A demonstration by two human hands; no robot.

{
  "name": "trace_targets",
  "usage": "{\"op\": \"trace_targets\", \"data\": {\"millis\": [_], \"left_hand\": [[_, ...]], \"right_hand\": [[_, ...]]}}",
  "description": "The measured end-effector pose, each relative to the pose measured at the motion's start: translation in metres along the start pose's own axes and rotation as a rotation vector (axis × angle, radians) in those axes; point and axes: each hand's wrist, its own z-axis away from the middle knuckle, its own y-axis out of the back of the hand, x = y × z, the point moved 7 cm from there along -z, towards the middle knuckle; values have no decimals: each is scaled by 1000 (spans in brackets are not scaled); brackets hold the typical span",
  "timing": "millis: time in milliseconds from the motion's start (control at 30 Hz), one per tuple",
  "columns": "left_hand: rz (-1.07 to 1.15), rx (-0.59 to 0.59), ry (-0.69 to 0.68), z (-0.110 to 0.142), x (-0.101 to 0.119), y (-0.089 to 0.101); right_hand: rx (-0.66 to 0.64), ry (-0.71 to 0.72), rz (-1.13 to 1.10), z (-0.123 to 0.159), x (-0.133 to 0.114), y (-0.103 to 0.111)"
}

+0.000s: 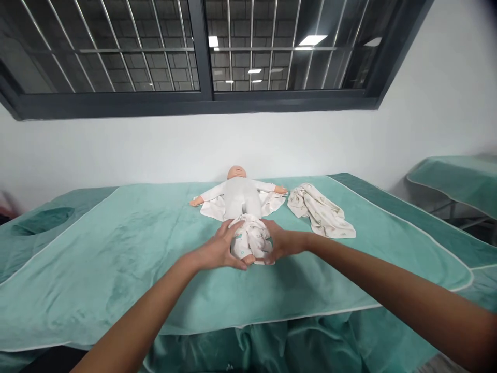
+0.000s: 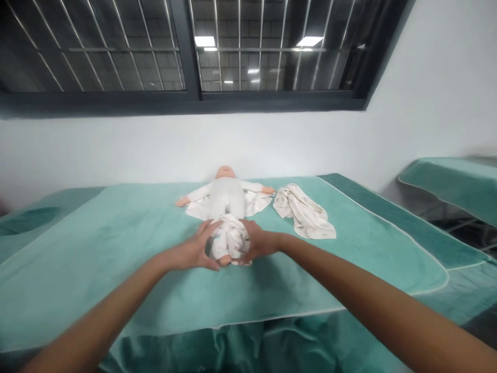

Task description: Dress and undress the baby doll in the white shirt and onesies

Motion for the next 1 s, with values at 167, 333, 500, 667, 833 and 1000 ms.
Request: {"op": "trace_targets", "data": {"millis": [167, 333, 500, 667, 833, 1000], "left_hand": [[-338, 127, 10, -2, 4, -21], [-444, 247, 0, -3, 7, -19], [-206, 258, 77, -1, 12, -2], [326, -24, 120, 2, 26, 25], [581, -277, 74, 11, 53, 66], [527, -348, 33, 10, 75, 104]], "right_hand": [[168, -28, 219, 10, -5, -27], [272, -76, 246, 11, -6, -18], [167, -221, 196, 9, -6, 3], [-269, 8, -263, 4, -43, 22], [-561, -105, -582, 6, -77, 53], [-685, -181, -572, 0, -104, 80]]}}
